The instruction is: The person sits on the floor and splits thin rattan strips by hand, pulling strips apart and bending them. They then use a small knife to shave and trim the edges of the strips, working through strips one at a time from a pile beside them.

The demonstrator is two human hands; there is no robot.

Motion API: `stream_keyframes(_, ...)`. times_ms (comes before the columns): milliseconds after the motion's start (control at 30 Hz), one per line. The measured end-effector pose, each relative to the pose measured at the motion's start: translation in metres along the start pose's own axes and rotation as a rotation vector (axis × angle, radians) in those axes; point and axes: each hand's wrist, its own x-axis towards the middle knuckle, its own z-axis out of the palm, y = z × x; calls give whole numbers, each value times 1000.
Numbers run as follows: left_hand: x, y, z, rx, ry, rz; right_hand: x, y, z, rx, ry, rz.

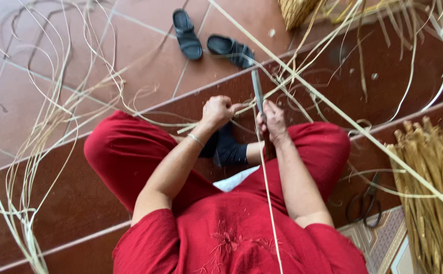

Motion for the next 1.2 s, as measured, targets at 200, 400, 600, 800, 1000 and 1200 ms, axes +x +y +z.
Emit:
stream_keyframes(200,1,15,-15,-51,87,99,6,-17,14,-42,19,-8)
stream_keyframes(400,-6,29,-41,-213,58,225,2,-35,24,-9,84,75)
stream_keyframes(600,-11,30,-47,-469,-82,317,4,-38,24,12,157,169)
stream_keyframes(800,-10,23,-57,-447,-280,223,5,-36,22,35,210,204)
stream_keyframes(1000,-18,25,-63,-333,-298,173,8,-33,17,61,247,229)
stream_keyframes(1200,-27,33,-63,-221,-63,11,10,-34,21,36,287,284)
